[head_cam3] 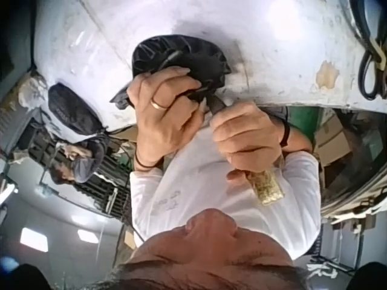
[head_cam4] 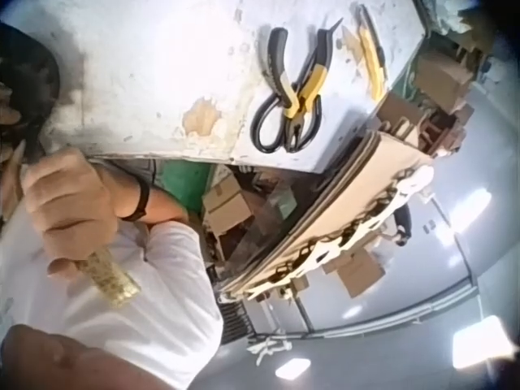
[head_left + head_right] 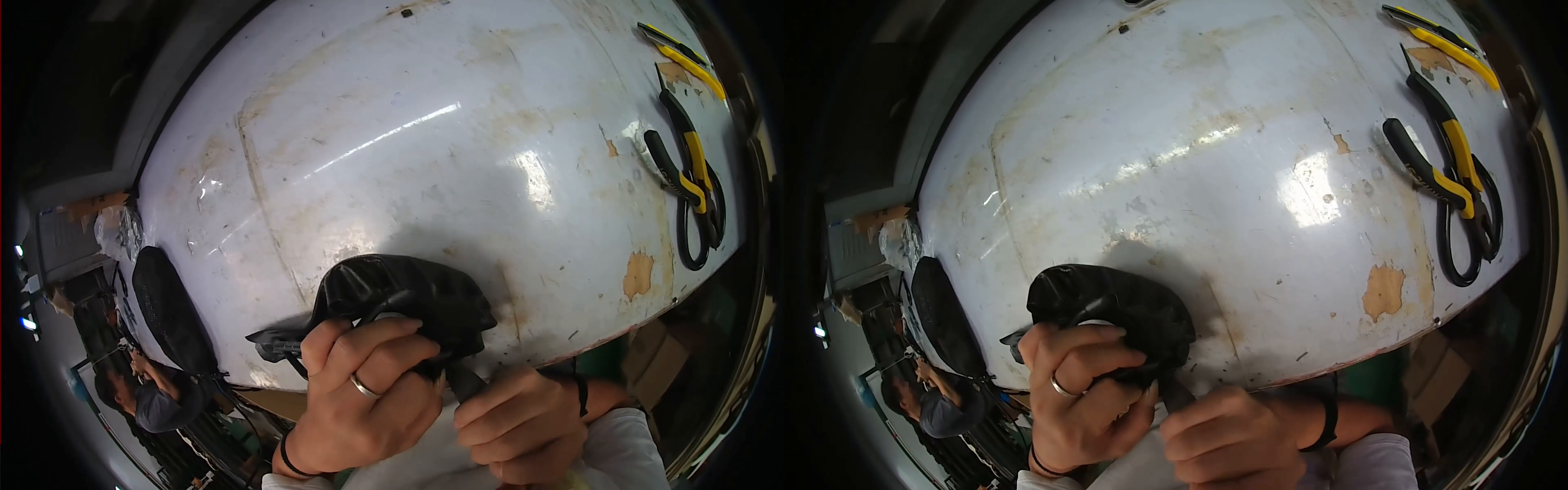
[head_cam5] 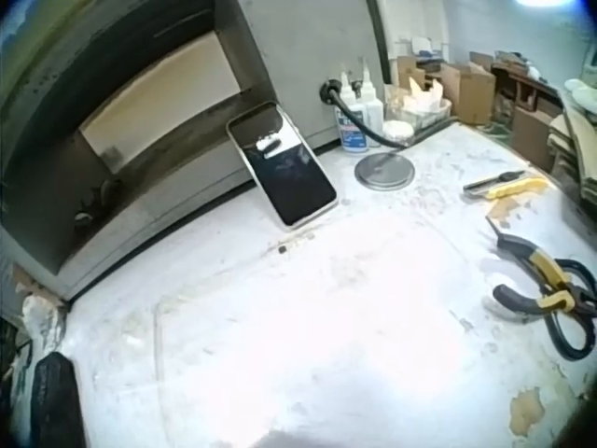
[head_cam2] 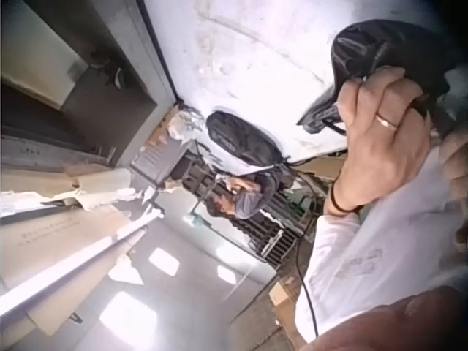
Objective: The person fits a black cover over a bicycle saddle, pressing the edges down by hand and pulling the material tight with pliers. They then use a knife to trim the excess material from the underside of the saddle before setting it down.
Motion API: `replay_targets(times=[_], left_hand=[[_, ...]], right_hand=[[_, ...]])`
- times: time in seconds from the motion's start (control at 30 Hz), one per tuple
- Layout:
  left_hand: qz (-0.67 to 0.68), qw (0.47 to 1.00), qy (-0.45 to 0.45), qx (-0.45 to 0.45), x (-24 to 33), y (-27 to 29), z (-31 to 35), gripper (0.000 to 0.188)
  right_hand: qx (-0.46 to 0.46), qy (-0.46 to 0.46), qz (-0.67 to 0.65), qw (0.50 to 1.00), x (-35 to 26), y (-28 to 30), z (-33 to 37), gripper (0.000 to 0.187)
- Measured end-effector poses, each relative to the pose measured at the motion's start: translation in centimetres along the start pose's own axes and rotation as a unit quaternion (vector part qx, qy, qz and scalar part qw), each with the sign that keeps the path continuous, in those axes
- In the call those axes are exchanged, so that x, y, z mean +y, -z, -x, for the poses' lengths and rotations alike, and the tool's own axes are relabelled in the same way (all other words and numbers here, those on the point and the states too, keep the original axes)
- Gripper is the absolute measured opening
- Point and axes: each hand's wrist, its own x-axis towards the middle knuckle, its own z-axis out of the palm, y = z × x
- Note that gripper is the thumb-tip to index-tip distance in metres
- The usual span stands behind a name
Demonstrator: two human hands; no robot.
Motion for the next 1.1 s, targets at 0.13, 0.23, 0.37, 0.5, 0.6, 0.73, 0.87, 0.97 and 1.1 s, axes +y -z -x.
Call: replay_targets(times=[0.13, 0.23, 0.37, 0.5, 0.6, 0.73, 0.87, 0.97, 1.1], left_hand=[[0.044, 0.998, 0.009, 0.037, -1.2, 0.1, 0.3, 0.016], [0.083, 0.991, 0.053, 0.088, -0.8, 0.1, -0.1, 0.016], [0.003, 1.000, 0.013, 0.021, 0.3, 0.4, -1.5, 0.034], [-0.063, 0.998, 0.013, 0.017, 2.0, -0.7, -1.2, 0.034], [-0.021, 0.999, 0.005, 0.026, 2.8, -0.7, -0.5, 0.027], [-0.007, 0.998, -0.016, 0.055, 2.3, -1.1, -0.1, 0.027], [-0.009, 0.999, 0.001, 0.042, 2.2, -1.4, -0.2, 0.028], [-0.015, 0.999, 0.014, 0.038, 2.3, -1.2, -0.1, 0.026], [-0.013, 1.000, 0.017, 0.011, 2.7, -0.4, -0.4, 0.022]], right_hand=[[-0.080, -0.073, -0.006, 0.994, -1.4, 2.5, -1.8, 0.024], [-0.116, -0.086, -0.002, 0.990, -3.2, 3.5, -1.3, 0.023], [-0.038, -0.135, 0.098, 0.985, -4.5, 2.8, 0.0, 0.024], [-0.051, -0.175, 0.192, 0.964, -5.9, 0.8, -0.7, 0.024], [-0.009, -0.107, 0.160, 0.981, -5.4, -0.2, 0.0, 0.023], [-0.004, 0.050, 0.069, 0.996, -4.0, -1.3, 0.7, 0.031], [-0.020, 0.084, 0.077, 0.993, -2.7, -1.8, 1.4, 0.028], [-0.013, 0.079, 0.081, 0.993, -2.1, -2.0, 1.5, 0.027], [-0.033, 0.076, 0.037, 0.996, -1.6, -0.7, 1.5, 0.027]])
